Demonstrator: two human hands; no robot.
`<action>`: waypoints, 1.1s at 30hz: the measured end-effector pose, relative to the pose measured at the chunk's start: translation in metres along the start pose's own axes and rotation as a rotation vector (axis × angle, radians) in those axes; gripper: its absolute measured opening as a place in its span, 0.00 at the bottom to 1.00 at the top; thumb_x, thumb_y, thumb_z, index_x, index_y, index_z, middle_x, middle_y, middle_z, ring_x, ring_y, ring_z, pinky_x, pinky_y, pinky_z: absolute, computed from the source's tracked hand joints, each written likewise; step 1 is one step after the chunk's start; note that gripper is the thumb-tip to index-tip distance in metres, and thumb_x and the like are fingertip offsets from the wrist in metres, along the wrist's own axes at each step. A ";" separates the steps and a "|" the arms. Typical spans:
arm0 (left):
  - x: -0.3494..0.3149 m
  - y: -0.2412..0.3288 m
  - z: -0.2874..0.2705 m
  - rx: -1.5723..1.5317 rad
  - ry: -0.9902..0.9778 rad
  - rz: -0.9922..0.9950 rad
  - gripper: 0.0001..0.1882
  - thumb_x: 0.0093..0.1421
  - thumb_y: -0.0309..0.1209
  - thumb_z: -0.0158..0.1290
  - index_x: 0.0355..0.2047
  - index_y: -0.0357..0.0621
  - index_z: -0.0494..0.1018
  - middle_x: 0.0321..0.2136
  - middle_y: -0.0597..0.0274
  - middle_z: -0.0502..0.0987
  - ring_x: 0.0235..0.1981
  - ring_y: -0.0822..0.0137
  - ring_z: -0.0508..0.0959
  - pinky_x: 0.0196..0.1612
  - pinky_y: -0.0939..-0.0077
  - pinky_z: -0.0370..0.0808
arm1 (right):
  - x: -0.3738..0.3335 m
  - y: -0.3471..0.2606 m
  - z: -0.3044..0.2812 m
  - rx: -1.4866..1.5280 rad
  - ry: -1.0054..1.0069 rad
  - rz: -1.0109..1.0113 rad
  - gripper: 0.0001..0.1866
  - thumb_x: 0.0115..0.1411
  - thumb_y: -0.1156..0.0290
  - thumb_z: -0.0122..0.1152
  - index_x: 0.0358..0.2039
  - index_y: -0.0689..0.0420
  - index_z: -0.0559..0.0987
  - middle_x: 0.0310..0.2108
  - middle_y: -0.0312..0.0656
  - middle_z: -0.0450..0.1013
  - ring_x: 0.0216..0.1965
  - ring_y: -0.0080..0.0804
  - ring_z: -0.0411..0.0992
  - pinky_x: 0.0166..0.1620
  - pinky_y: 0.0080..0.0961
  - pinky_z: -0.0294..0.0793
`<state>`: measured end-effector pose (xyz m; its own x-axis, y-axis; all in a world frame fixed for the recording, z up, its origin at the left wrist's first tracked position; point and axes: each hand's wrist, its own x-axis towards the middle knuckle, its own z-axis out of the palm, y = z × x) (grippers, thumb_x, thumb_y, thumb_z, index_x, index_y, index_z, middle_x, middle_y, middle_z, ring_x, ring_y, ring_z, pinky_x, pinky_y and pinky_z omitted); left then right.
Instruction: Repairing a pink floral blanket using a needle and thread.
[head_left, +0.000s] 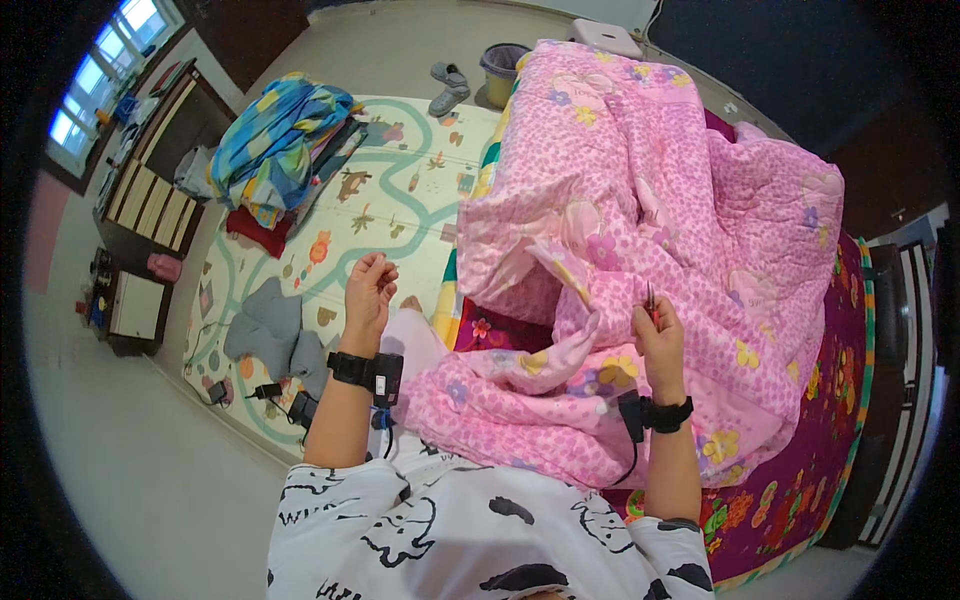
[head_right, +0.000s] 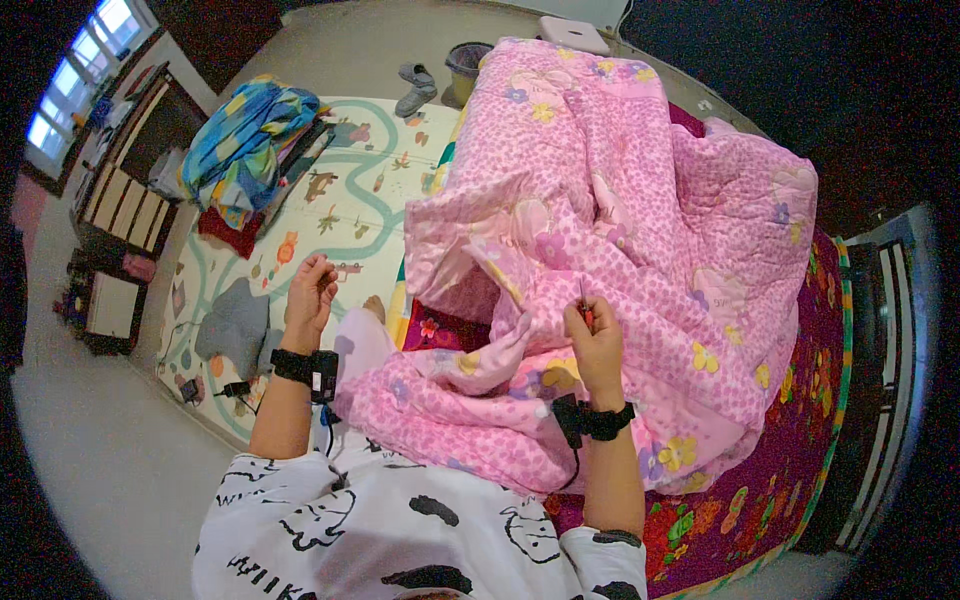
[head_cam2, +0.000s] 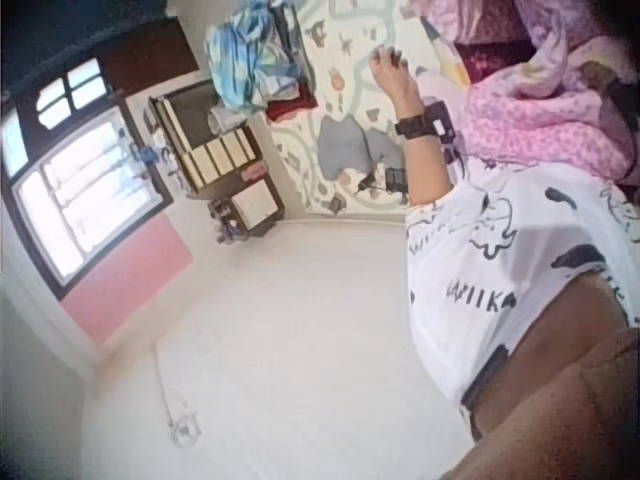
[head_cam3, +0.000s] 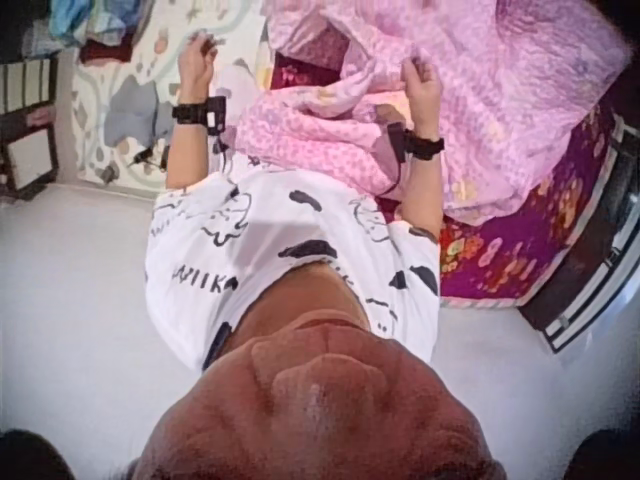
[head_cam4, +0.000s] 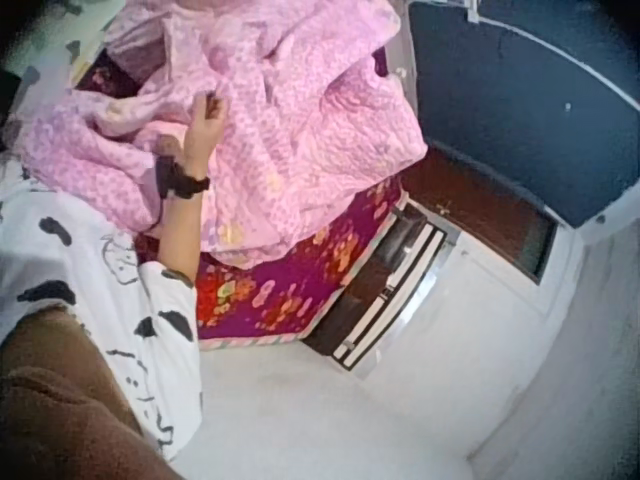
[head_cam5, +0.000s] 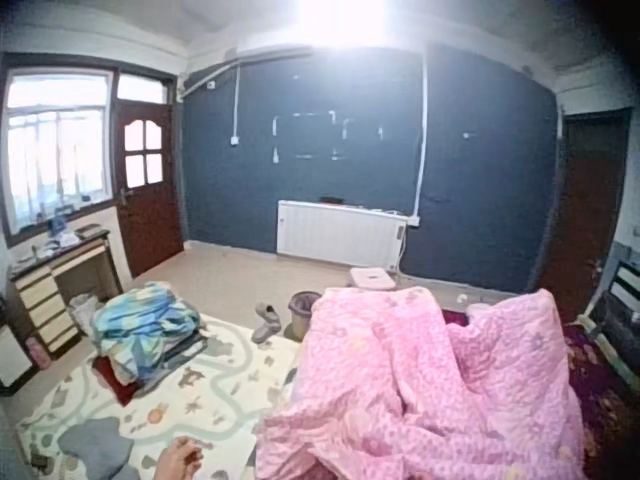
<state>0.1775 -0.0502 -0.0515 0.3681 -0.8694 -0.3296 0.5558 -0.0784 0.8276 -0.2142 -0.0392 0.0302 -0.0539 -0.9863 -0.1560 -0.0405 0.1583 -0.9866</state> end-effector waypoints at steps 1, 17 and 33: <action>0.007 0.002 0.004 0.007 0.010 0.005 0.06 0.58 0.32 0.51 0.34 0.46 0.68 0.23 0.68 0.72 0.23 0.78 0.71 0.24 0.90 0.67 | 0.009 -0.001 -0.004 -0.037 0.018 -0.010 0.06 0.57 0.71 0.55 0.28 0.59 0.70 0.20 0.27 0.61 0.22 0.13 0.57 0.26 0.12 0.59; 0.244 0.001 0.035 0.337 0.086 -0.020 0.05 0.59 0.32 0.48 0.32 0.46 0.66 0.18 0.71 0.68 0.14 0.83 0.64 0.13 0.91 0.58 | 0.161 -0.090 0.018 0.227 0.041 0.021 0.09 0.56 0.70 0.53 0.38 0.58 0.69 0.25 0.32 0.65 0.20 0.15 0.61 0.20 0.11 0.57; 0.583 -0.024 0.106 0.695 0.002 -0.069 0.09 0.58 0.29 0.50 0.39 0.41 0.69 0.30 0.66 0.74 0.28 0.76 0.74 0.28 0.85 0.68 | 0.604 0.081 0.115 -0.878 0.114 -0.327 0.08 0.56 0.73 0.50 0.33 0.64 0.68 0.40 0.54 0.66 0.43 0.47 0.63 0.44 0.36 0.62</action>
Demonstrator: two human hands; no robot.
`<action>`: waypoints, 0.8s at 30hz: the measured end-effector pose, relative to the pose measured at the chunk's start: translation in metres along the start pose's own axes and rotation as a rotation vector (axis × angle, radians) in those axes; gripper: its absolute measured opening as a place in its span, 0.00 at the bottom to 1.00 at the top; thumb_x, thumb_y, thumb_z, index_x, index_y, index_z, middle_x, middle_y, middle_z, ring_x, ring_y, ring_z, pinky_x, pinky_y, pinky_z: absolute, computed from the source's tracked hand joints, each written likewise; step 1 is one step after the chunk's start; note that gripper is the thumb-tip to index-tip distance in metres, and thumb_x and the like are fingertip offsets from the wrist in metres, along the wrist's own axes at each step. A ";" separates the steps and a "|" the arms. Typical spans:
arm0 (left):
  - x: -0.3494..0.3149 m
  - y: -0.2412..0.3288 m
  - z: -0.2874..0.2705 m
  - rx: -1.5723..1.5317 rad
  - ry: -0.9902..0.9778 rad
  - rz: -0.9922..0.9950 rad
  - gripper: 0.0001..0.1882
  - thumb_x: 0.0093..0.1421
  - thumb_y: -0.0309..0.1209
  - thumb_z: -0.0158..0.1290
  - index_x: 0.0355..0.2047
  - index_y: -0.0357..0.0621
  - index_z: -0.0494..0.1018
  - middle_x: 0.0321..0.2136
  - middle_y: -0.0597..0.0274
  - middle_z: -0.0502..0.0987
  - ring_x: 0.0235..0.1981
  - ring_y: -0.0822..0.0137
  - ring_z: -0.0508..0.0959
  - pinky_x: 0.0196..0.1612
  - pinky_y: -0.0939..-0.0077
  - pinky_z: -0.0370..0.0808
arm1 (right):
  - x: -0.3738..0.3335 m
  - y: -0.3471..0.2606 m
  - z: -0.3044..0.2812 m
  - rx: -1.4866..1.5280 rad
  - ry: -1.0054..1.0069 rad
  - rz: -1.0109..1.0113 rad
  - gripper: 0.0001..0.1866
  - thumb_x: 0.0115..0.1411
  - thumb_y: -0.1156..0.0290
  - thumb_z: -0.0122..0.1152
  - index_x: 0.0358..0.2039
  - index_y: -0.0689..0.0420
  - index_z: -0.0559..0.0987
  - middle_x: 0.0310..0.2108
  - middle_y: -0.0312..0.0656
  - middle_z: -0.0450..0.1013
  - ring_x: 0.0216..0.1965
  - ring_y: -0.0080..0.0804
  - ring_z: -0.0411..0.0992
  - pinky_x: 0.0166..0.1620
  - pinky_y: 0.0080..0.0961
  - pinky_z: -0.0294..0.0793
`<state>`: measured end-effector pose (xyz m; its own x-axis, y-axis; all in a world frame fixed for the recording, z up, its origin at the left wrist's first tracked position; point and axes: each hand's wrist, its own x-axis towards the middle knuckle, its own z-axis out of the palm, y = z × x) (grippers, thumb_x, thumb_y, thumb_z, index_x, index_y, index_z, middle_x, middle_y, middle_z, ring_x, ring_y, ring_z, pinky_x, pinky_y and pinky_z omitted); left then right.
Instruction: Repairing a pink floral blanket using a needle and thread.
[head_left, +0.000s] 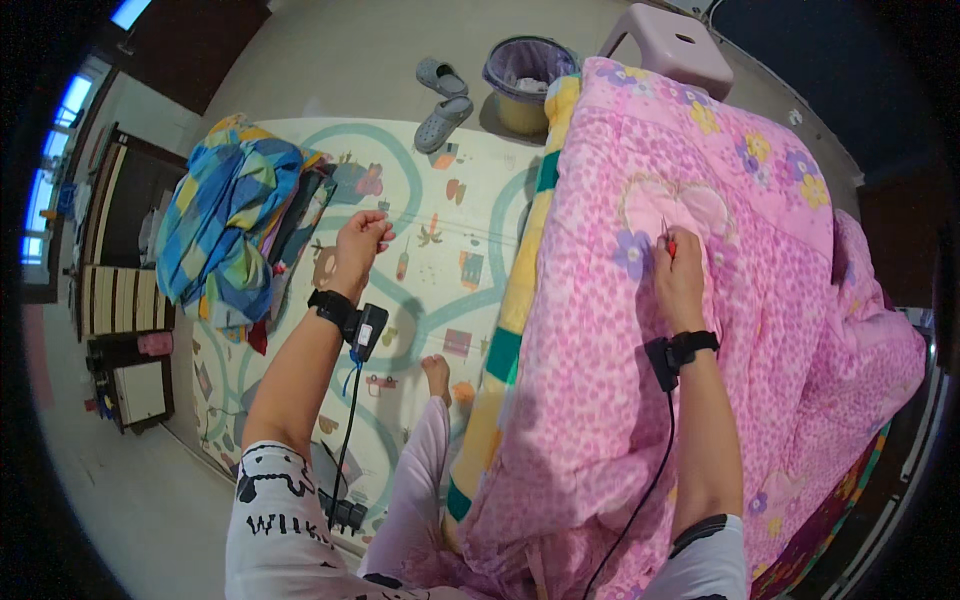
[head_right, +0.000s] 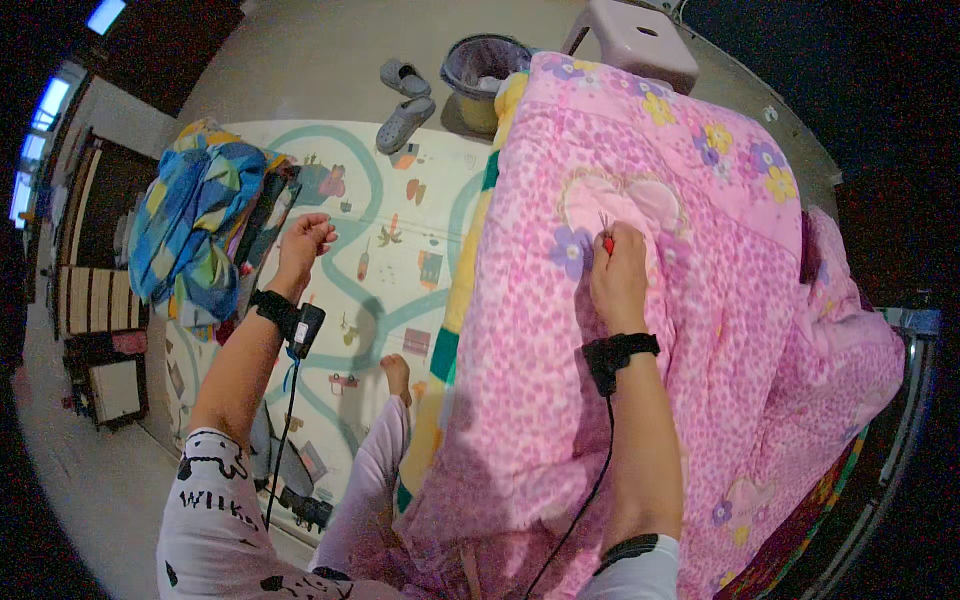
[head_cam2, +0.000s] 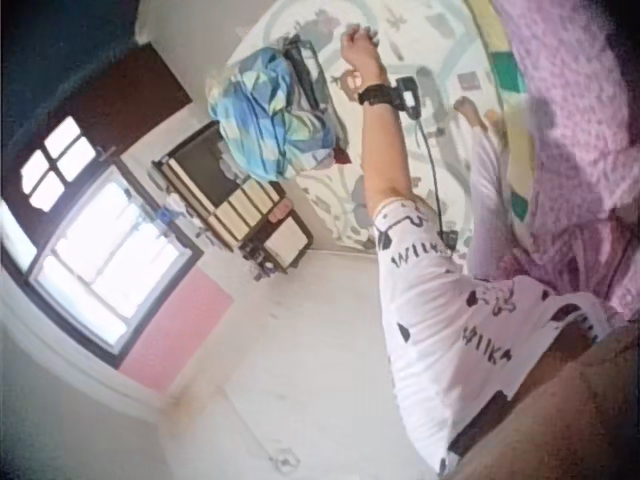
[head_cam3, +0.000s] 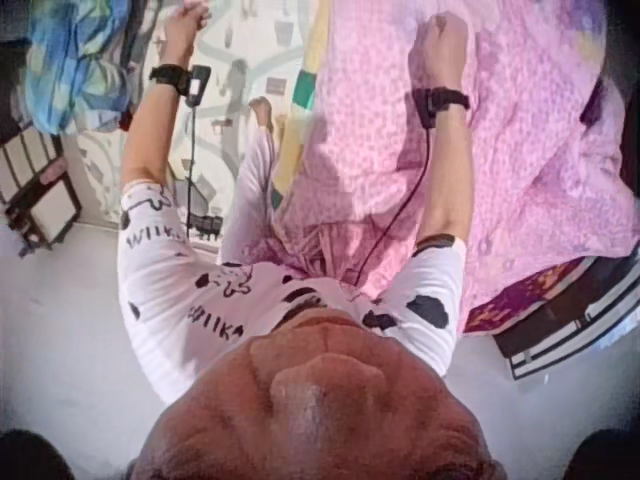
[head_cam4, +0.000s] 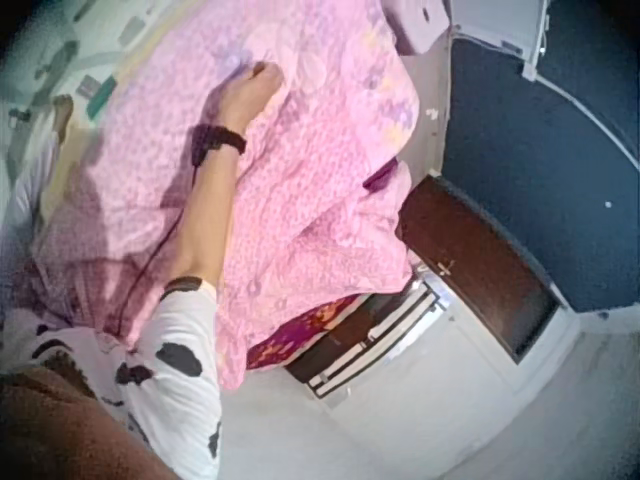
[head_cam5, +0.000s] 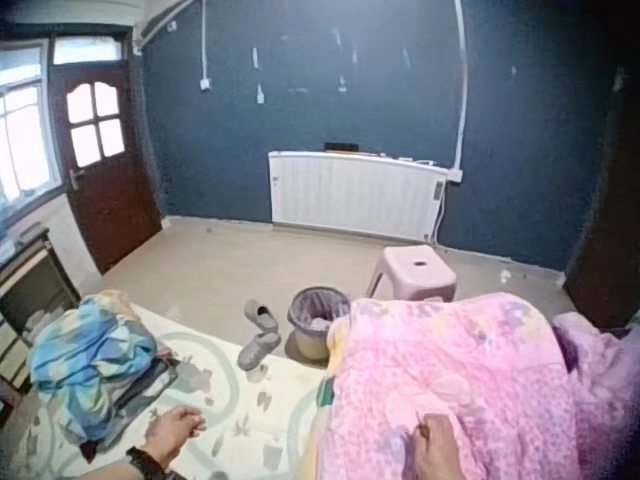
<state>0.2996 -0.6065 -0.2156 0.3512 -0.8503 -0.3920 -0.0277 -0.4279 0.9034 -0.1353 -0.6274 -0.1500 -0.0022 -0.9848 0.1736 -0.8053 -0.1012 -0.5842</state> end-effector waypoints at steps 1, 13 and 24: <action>0.015 0.000 0.005 0.005 -0.005 -0.003 0.09 0.58 0.29 0.50 0.39 0.41 0.69 0.30 0.66 0.74 0.28 0.76 0.74 0.28 0.85 0.68 | 0.011 0.006 0.017 0.000 0.000 0.008 0.08 0.56 0.73 0.50 0.33 0.64 0.68 0.40 0.54 0.66 0.43 0.47 0.63 0.44 0.36 0.62; 0.204 0.082 0.132 0.077 -0.119 -0.043 0.07 0.59 0.31 0.48 0.35 0.42 0.70 0.26 0.67 0.74 0.24 0.77 0.74 0.27 0.85 0.69 | 0.026 0.034 0.061 -0.212 0.089 0.076 0.11 0.48 0.74 0.54 0.35 0.57 0.69 0.51 0.51 0.61 0.54 0.49 0.57 0.56 0.47 0.48; 0.340 0.194 0.232 0.154 -0.011 0.517 0.14 0.55 0.31 0.51 0.39 0.37 0.73 0.28 0.59 0.79 0.28 0.72 0.77 0.33 0.80 0.71 | 0.028 0.040 0.060 -0.196 0.050 0.097 0.16 0.41 0.74 0.56 0.34 0.55 0.69 0.51 0.50 0.61 0.54 0.49 0.57 0.55 0.51 0.49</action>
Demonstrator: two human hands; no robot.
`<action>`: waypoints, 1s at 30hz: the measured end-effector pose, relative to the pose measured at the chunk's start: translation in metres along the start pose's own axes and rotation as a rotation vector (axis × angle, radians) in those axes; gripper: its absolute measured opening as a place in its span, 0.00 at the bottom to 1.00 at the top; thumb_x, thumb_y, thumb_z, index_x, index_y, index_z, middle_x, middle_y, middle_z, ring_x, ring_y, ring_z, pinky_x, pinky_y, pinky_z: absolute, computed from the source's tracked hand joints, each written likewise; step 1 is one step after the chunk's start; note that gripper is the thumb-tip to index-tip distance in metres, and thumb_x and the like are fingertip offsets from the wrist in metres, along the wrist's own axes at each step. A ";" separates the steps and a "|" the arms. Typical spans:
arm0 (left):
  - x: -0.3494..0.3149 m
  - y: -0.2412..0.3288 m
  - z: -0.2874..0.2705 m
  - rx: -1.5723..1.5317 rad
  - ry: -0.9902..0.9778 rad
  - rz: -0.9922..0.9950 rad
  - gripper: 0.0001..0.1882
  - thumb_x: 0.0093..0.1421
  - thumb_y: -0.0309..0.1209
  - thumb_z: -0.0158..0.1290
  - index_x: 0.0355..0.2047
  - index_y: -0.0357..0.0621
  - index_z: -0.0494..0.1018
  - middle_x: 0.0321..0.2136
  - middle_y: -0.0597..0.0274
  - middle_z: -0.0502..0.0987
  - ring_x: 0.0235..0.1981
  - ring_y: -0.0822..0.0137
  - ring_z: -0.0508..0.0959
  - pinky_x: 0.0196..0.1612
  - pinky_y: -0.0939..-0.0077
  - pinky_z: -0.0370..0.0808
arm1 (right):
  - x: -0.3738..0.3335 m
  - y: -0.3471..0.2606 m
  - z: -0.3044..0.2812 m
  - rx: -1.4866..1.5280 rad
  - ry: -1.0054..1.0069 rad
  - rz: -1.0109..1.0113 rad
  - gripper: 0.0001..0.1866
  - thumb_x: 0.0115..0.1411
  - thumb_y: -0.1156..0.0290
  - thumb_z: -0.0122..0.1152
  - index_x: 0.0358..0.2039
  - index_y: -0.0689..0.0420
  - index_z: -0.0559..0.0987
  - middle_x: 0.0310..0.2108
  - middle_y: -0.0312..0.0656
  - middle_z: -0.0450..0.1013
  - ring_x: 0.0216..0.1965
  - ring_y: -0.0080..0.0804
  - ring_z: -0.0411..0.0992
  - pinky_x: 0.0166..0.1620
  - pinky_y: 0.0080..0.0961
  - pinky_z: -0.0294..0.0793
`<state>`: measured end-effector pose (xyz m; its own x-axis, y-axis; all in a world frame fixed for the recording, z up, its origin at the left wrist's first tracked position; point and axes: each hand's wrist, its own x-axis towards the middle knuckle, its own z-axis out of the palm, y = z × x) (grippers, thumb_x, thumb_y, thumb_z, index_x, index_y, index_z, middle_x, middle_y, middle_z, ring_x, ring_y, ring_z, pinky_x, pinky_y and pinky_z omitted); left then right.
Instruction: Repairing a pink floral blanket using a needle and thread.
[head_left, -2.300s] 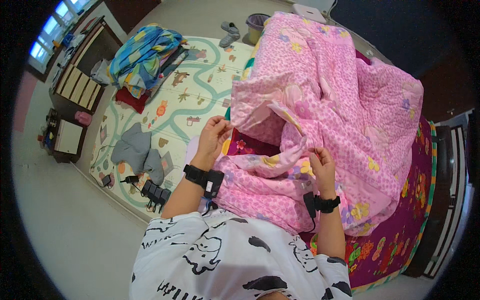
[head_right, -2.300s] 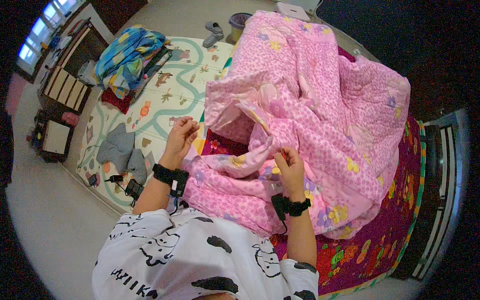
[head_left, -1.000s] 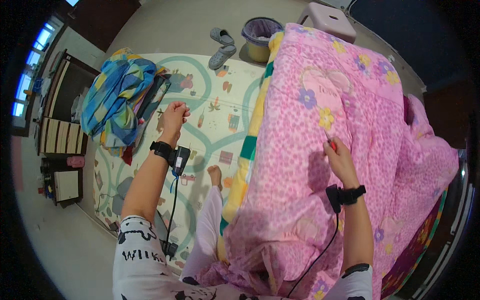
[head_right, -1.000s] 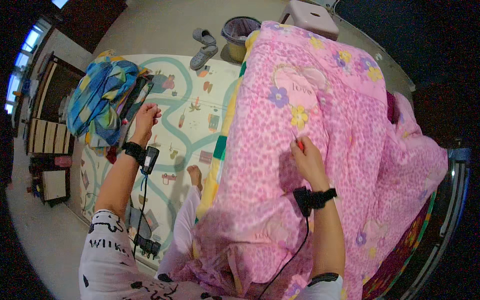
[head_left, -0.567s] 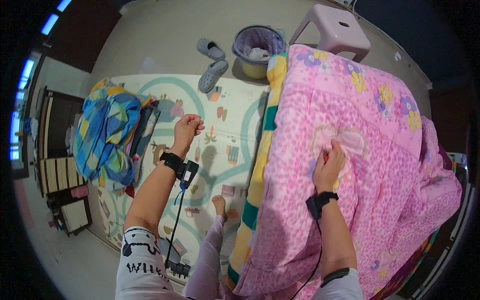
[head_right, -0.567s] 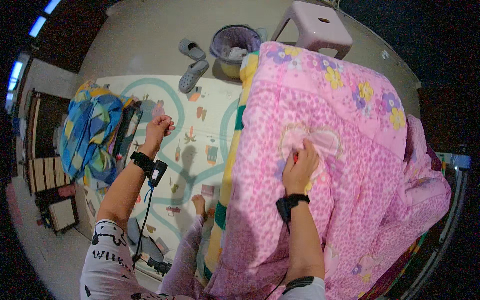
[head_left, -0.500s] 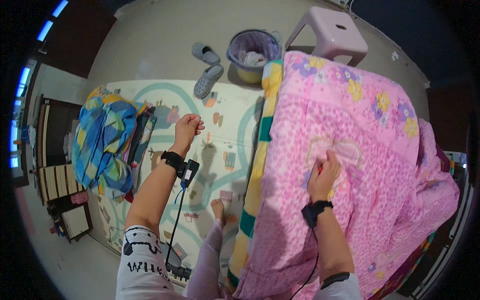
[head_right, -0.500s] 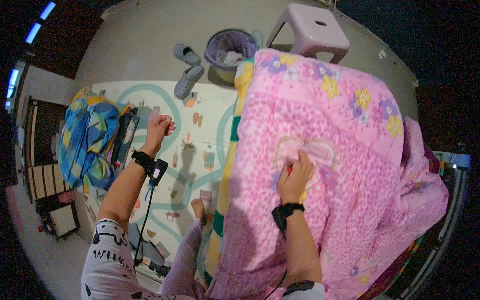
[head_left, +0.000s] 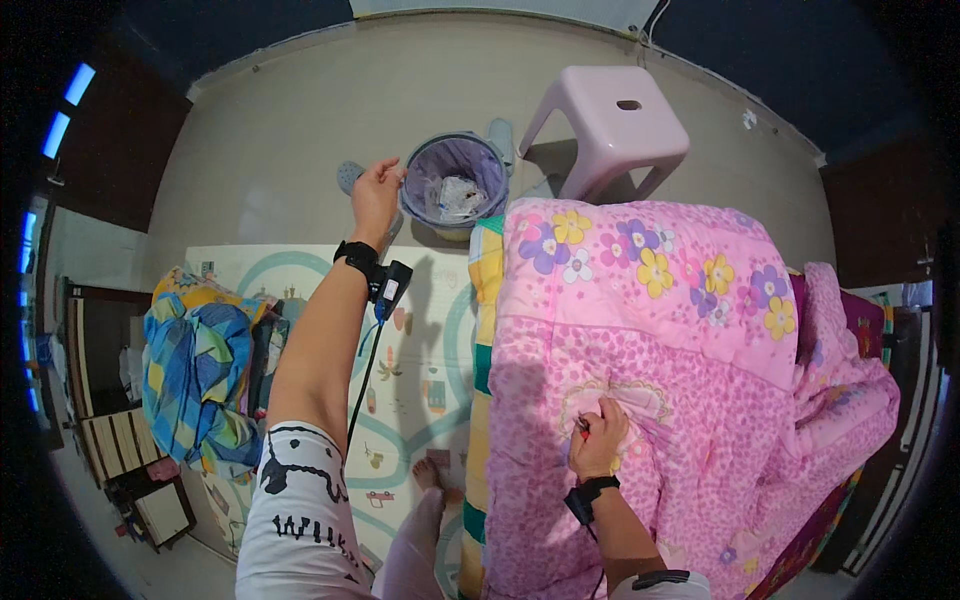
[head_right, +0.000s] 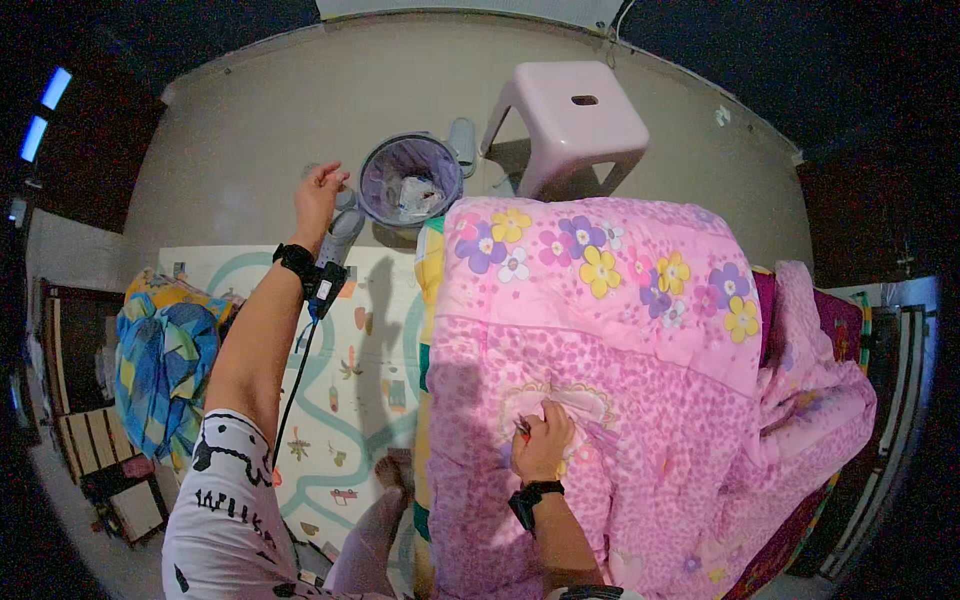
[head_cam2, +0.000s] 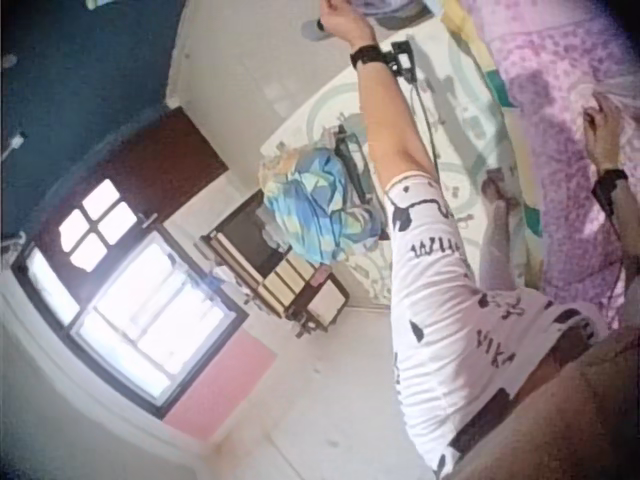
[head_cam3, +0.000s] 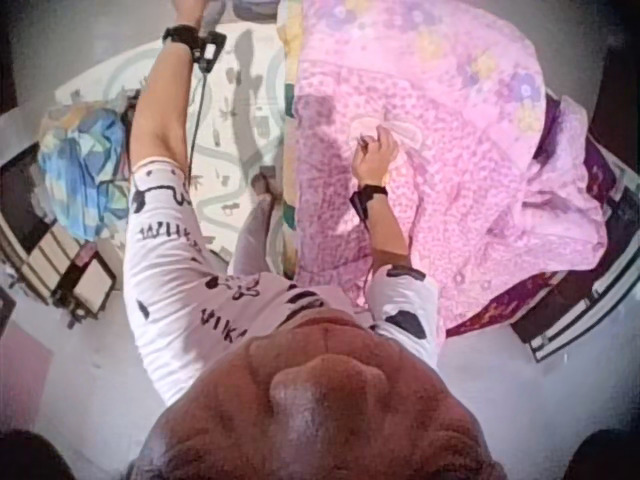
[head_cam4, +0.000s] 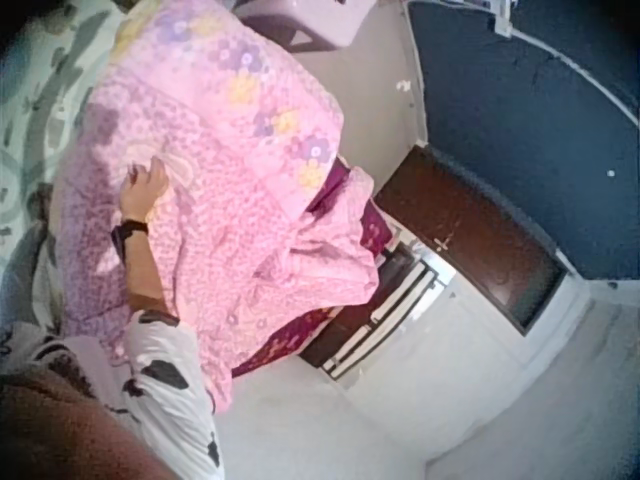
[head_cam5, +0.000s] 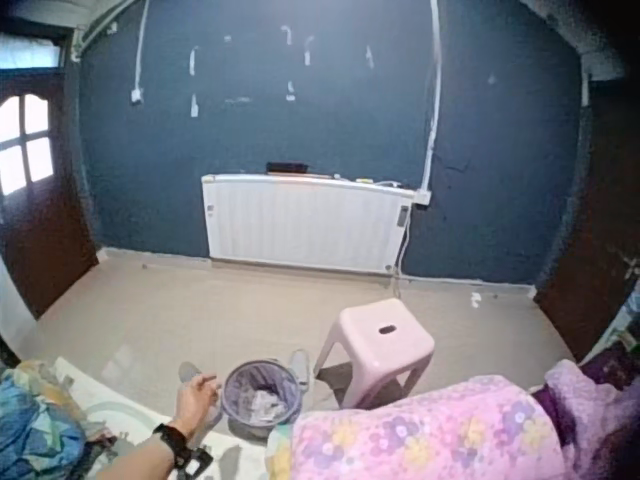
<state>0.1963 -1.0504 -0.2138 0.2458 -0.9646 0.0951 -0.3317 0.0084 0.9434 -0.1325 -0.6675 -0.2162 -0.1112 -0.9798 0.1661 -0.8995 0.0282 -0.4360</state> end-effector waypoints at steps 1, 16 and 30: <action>-0.002 0.008 0.001 -0.002 -0.004 -0.001 0.14 0.55 0.31 0.51 0.39 0.37 0.73 0.28 0.59 0.79 0.28 0.72 0.77 0.33 0.80 0.71 | 0.000 0.001 0.000 0.009 0.008 -0.007 0.15 0.41 0.74 0.56 0.33 0.56 0.69 0.50 0.50 0.61 0.54 0.49 0.57 0.55 0.50 0.50; -0.422 0.069 -0.076 -0.550 -0.488 -0.891 0.13 0.57 0.28 0.47 0.43 0.45 0.68 0.31 0.63 0.73 0.34 0.66 0.71 0.38 0.72 0.69 | -0.003 0.001 -0.002 0.068 0.080 -0.040 0.10 0.51 0.71 0.53 0.34 0.57 0.70 0.52 0.50 0.60 0.55 0.49 0.55 0.57 0.47 0.47; -0.847 0.074 -0.117 0.542 -0.888 0.185 0.37 0.51 0.36 0.48 0.61 0.43 0.49 0.63 0.56 0.47 0.64 0.59 0.46 0.59 0.45 0.44 | -0.138 -0.014 -0.154 0.972 -0.388 0.089 0.08 0.61 0.69 0.46 0.36 0.60 0.68 0.27 0.39 0.71 0.22 0.21 0.67 0.26 0.20 0.69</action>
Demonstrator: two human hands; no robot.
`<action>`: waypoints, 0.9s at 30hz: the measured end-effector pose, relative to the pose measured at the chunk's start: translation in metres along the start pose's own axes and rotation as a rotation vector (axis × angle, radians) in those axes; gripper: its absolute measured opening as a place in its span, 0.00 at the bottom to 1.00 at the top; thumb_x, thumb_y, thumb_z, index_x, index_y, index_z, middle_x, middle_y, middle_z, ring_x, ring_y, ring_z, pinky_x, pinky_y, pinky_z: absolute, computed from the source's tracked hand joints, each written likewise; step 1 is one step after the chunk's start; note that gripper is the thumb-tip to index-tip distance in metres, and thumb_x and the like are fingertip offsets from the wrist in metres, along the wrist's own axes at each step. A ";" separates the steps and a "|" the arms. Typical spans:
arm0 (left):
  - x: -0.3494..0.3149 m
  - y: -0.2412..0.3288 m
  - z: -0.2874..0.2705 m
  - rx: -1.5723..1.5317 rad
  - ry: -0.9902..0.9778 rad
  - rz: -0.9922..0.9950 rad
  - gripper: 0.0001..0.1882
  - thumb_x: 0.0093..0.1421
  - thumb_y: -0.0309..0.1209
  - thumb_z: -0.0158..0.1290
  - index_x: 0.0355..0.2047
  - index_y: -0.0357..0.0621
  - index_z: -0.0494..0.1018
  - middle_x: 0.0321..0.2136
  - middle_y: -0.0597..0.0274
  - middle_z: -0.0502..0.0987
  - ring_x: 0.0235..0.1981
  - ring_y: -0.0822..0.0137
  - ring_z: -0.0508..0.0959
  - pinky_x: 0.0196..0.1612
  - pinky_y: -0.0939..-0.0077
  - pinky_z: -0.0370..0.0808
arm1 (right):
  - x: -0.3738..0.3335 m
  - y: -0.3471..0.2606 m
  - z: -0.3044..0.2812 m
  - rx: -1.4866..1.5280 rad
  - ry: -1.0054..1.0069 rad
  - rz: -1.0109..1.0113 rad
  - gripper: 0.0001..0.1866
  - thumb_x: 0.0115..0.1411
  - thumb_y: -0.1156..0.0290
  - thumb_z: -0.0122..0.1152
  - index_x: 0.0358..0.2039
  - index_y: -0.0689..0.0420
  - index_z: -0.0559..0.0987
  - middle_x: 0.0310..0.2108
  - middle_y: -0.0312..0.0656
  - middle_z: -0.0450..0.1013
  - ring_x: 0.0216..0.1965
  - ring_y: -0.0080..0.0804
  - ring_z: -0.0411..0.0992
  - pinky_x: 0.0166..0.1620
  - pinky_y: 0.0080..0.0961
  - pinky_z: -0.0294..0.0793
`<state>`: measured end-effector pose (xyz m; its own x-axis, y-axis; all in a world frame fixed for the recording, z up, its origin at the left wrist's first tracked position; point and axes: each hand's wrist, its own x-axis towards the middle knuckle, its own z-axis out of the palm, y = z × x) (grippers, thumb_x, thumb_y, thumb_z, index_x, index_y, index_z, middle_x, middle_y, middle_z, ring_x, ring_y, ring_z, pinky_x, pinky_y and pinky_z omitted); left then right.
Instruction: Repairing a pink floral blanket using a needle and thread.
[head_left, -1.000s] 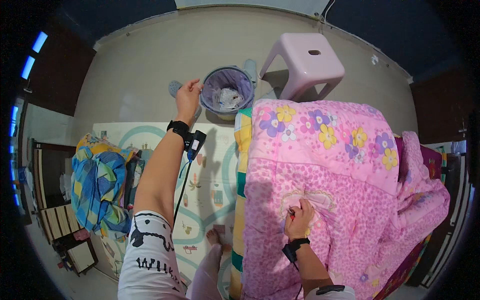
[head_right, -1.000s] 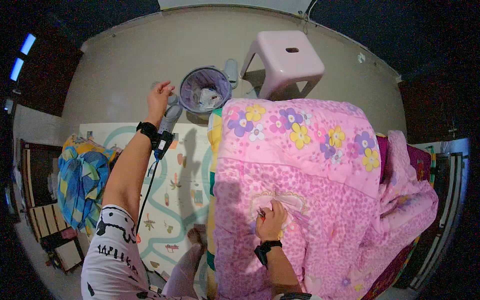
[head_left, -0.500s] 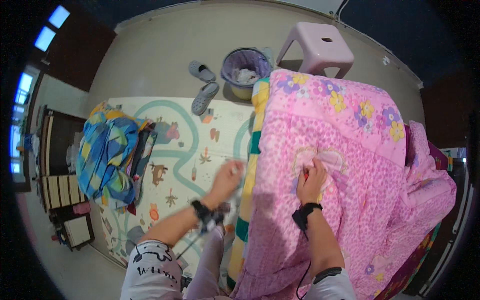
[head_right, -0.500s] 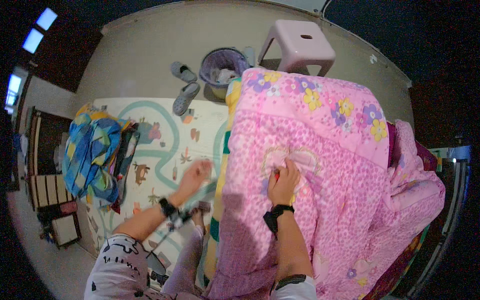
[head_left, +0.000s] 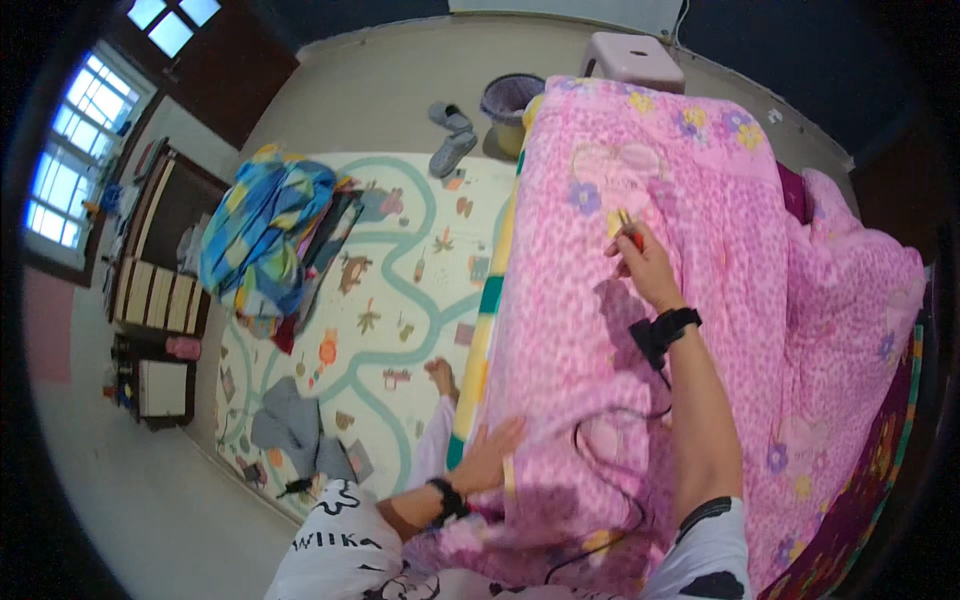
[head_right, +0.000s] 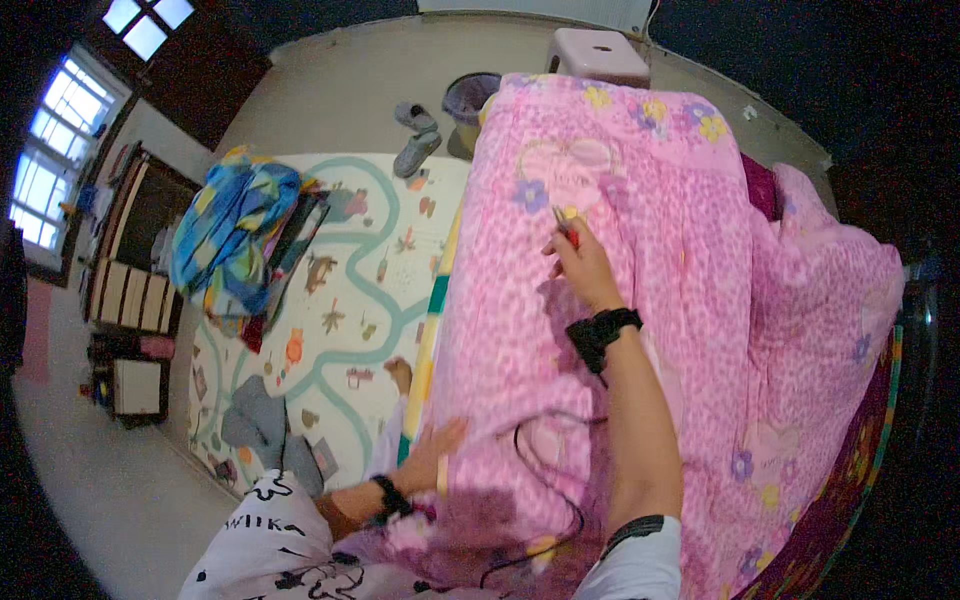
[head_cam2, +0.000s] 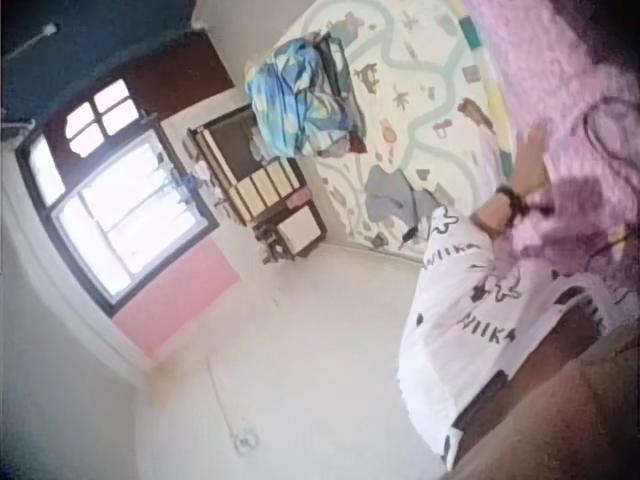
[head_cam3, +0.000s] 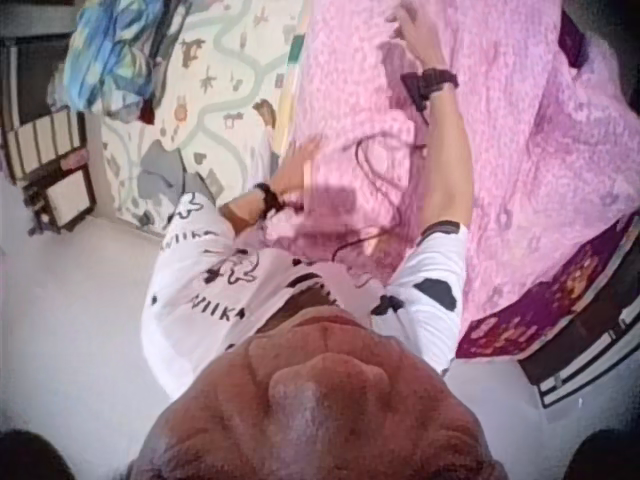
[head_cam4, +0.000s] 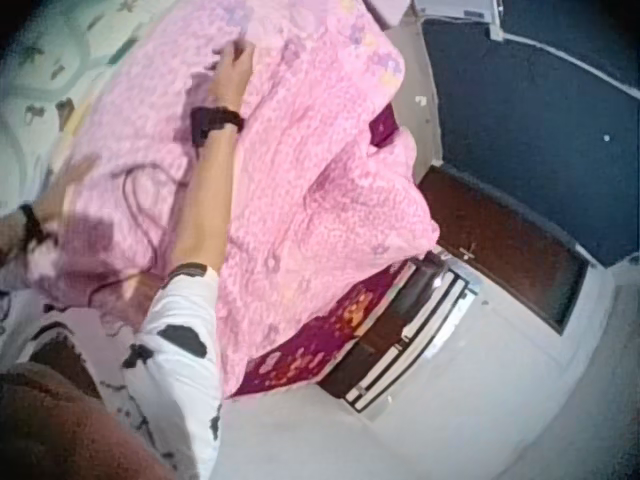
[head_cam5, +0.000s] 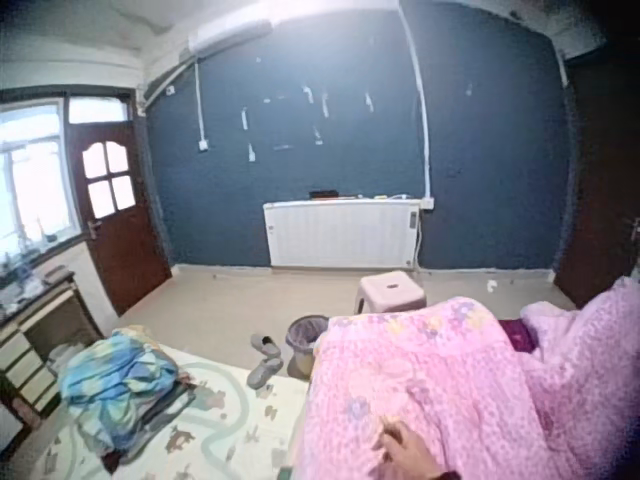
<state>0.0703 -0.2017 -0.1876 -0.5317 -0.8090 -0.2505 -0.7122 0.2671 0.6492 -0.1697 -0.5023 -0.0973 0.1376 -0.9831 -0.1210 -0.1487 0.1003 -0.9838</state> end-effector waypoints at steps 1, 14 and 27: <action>-0.001 0.006 0.000 -0.018 0.044 -0.030 0.36 0.52 0.36 0.47 0.61 0.43 0.50 0.63 0.56 0.47 0.64 0.60 0.46 0.59 0.44 0.43 | -0.024 -0.012 -0.006 -0.018 -0.035 -0.019 0.09 0.61 0.69 0.47 0.36 0.60 0.68 0.27 0.39 0.71 0.20 0.21 0.66 0.25 0.19 0.68; -0.029 -0.011 0.018 -0.287 0.462 -0.203 0.25 0.58 0.39 0.45 0.52 0.37 0.62 0.46 0.47 0.70 0.48 0.53 0.70 0.53 0.69 0.63 | -0.420 -0.151 -0.106 -0.519 0.006 -0.036 0.10 0.58 0.69 0.53 0.34 0.63 0.71 0.23 0.33 0.65 0.26 0.18 0.61 0.30 0.19 0.63; -0.158 0.097 0.067 -0.725 0.266 -0.538 0.34 0.53 0.41 0.54 0.53 0.31 0.57 0.40 0.55 0.72 0.37 0.67 0.74 0.37 0.77 0.72 | -0.676 -0.101 -0.065 -0.944 0.245 0.236 0.24 0.47 0.62 0.62 0.42 0.61 0.71 0.37 0.49 0.71 0.38 0.43 0.71 0.41 0.32 0.69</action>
<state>0.0546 -0.0128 -0.1335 -0.0286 -0.8459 -0.5325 -0.3252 -0.4959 0.8052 -0.3113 0.1422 0.0921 -0.1851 -0.9689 -0.1643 -0.8766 0.2384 -0.4180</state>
